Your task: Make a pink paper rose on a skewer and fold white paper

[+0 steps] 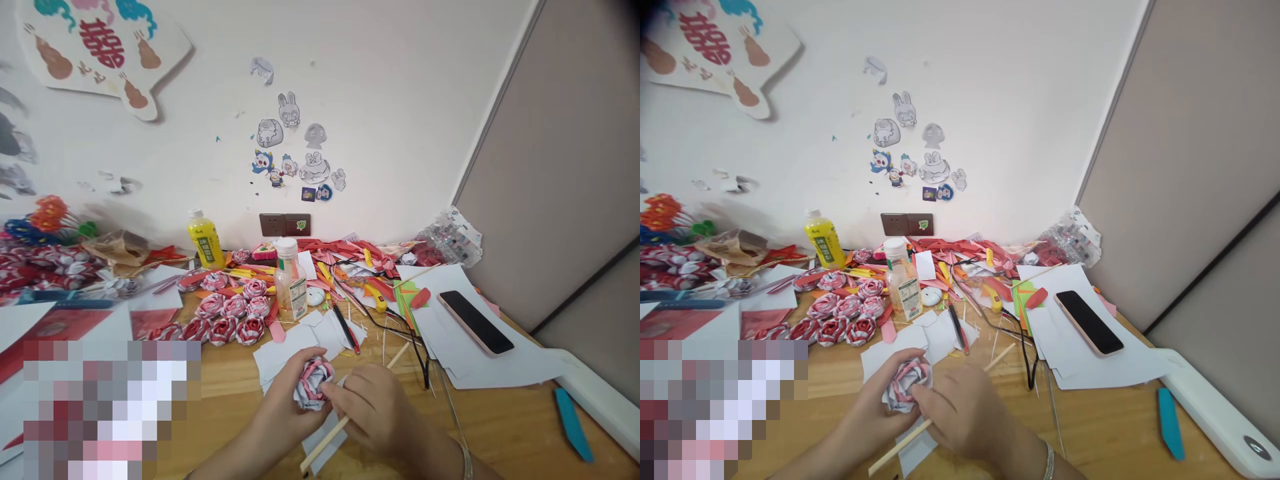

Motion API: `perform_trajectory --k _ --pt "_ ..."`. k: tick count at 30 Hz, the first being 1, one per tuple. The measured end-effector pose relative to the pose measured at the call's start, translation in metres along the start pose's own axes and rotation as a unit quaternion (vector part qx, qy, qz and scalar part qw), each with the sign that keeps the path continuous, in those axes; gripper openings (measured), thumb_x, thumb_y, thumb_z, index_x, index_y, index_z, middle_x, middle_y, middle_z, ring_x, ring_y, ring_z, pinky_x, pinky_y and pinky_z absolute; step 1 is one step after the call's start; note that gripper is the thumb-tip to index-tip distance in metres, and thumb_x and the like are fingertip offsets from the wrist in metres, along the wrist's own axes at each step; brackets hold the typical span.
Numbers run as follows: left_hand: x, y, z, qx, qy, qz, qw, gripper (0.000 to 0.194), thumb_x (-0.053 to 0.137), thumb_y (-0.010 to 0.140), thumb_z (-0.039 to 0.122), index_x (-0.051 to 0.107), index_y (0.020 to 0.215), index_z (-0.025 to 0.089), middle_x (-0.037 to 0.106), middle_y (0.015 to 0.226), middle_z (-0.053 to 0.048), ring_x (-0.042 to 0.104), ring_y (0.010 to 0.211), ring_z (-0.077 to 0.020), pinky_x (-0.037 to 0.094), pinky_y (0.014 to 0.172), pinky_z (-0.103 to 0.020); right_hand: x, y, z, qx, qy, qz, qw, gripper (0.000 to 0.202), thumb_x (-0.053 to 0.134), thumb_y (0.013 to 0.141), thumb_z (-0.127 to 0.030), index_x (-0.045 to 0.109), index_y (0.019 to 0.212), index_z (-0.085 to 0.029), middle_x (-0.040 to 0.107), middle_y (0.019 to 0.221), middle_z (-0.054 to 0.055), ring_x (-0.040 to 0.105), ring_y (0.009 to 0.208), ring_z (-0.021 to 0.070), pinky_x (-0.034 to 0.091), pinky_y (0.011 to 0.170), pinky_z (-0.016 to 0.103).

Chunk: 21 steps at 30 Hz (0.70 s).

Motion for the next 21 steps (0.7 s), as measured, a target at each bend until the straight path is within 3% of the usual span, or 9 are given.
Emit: perform_trajectory --k 12,21 --pt "-0.002 0.001 -0.006 -0.022 0.032 0.019 0.999 0.049 0.056 0.06 0.014 0.047 0.108 0.022 0.064 0.098 -0.004 0.062 0.089 -0.0212 0.05 0.077 -0.03 0.009 -0.005 -0.001 0.014 0.001 -0.02 1.0 0.031 0.035 0.084 -0.016 0.051 0.109 -0.006 0.058 0.061 0.005 0.048 0.052 0.0171 0.032 0.046 0.029" --pt "0.006 -0.003 -0.014 0.017 0.03 0.0 0.999 0.054 0.057 0.06 0.011 0.047 0.112 0.024 0.06 0.109 -0.005 0.056 0.101 -0.0235 0.046 0.087 -0.034 0.017 -0.005 0.002 0.058 0.031 -0.044 0.997 0.026 0.034 0.085 -0.016 0.054 0.1 -0.01 0.059 0.065 0.006 0.049 0.055 0.0169 0.031 0.049 0.029"
Point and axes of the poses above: each hand's wrist, its own y-axis towards the middle knuckle, its own x-axis out of the palm, z = x × y, the point moved 8 cm from there along y, towards the middle knuckle
